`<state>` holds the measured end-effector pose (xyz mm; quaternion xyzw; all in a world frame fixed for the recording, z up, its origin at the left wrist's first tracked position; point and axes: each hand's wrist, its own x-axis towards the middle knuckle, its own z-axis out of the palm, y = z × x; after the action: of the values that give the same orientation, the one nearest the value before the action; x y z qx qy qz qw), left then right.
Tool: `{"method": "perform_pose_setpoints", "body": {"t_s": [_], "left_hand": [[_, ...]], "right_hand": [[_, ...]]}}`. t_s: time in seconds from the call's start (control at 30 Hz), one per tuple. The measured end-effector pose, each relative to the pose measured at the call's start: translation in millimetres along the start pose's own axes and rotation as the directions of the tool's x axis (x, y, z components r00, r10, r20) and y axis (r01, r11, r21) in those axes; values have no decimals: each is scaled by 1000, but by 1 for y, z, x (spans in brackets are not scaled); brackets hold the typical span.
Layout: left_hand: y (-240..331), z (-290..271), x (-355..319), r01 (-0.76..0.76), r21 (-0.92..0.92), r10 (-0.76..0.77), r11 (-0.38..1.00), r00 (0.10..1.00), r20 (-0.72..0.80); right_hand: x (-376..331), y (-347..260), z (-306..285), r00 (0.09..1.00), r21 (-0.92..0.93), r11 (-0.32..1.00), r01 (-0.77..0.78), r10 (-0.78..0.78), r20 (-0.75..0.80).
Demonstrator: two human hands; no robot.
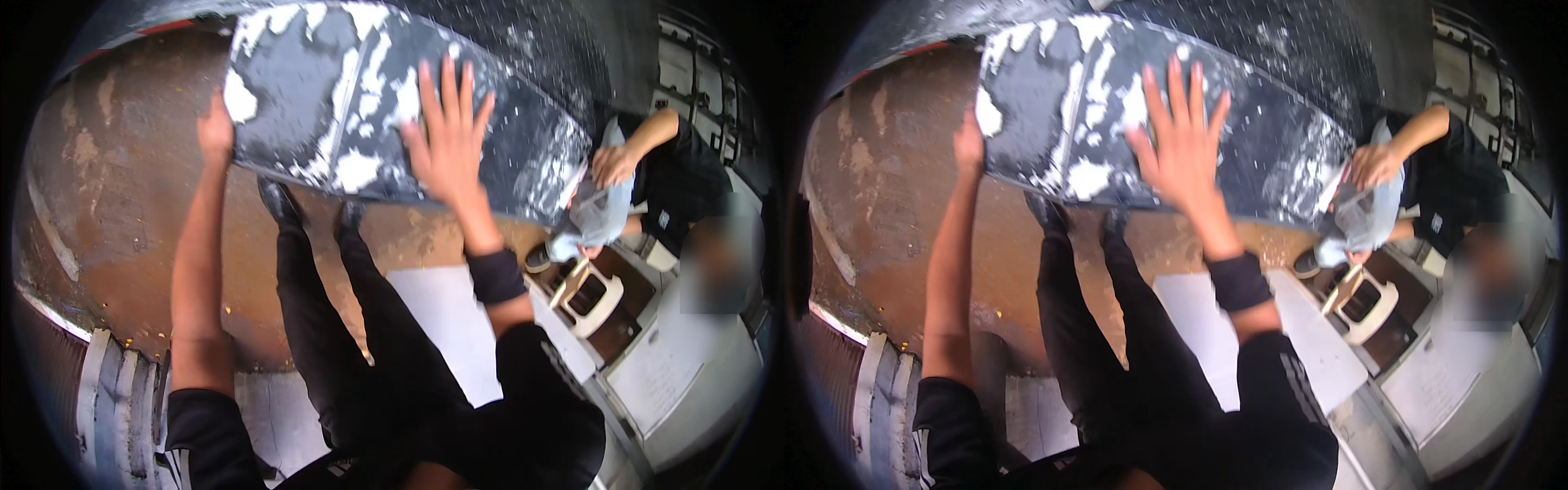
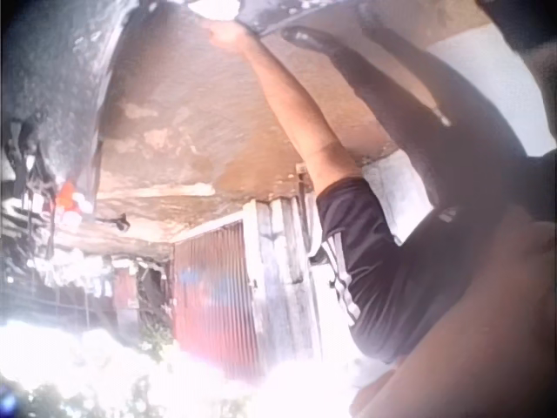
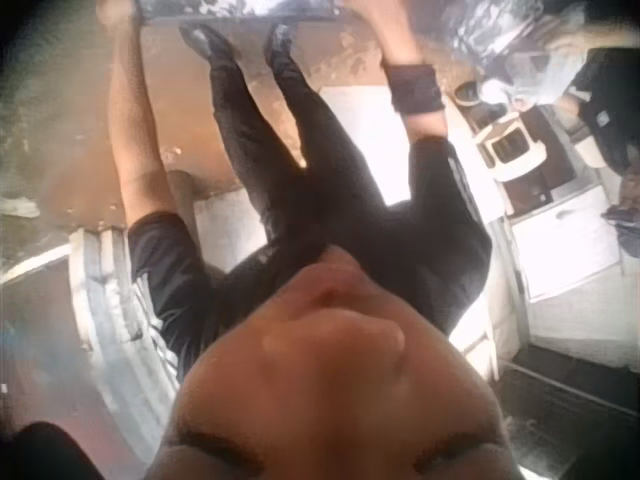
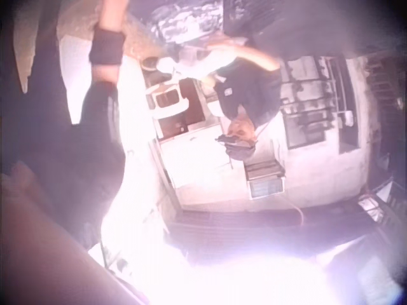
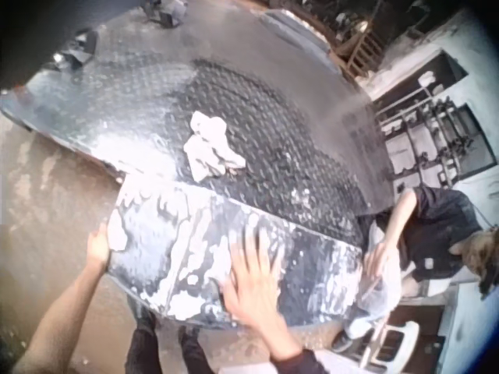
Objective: The person sands a large metal panel on a truck bed using a sanding block and a cloth. They repeatedly rub the surface to remove paint or residue, occasionally wiping the area with a cloth. Another person assists by sanding a different section of the same panel.
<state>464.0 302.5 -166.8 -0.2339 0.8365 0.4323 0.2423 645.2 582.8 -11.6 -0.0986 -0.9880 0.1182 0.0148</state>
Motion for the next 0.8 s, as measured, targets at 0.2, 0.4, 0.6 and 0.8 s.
{"method": "perform_pose_setpoints", "body": {"t_s": [0.2, 0.4, 0.6, 0.8], "left_hand": [[6, 8, 9, -13, -105, 14, 994, 1000, 3], [-6, 7, 15, -66, -152, 68, 986, 998, 8], [3, 7, 12, -14, -86, 14, 996, 1000, -1], [-8, 5, 28, -77, -121, 77, 990, 997, 1]], "right_hand": [[99, 28, -6, 969, -110, 973, 205, -217, -115], [-29, 61, -8, 999, -77, 997, -12, 9, -32], [-85, 102, -16, 909, -145, 897, -416, 406, -95], [-1, -49, 13, 998, -8, 998, -57, 57, 37]]}}
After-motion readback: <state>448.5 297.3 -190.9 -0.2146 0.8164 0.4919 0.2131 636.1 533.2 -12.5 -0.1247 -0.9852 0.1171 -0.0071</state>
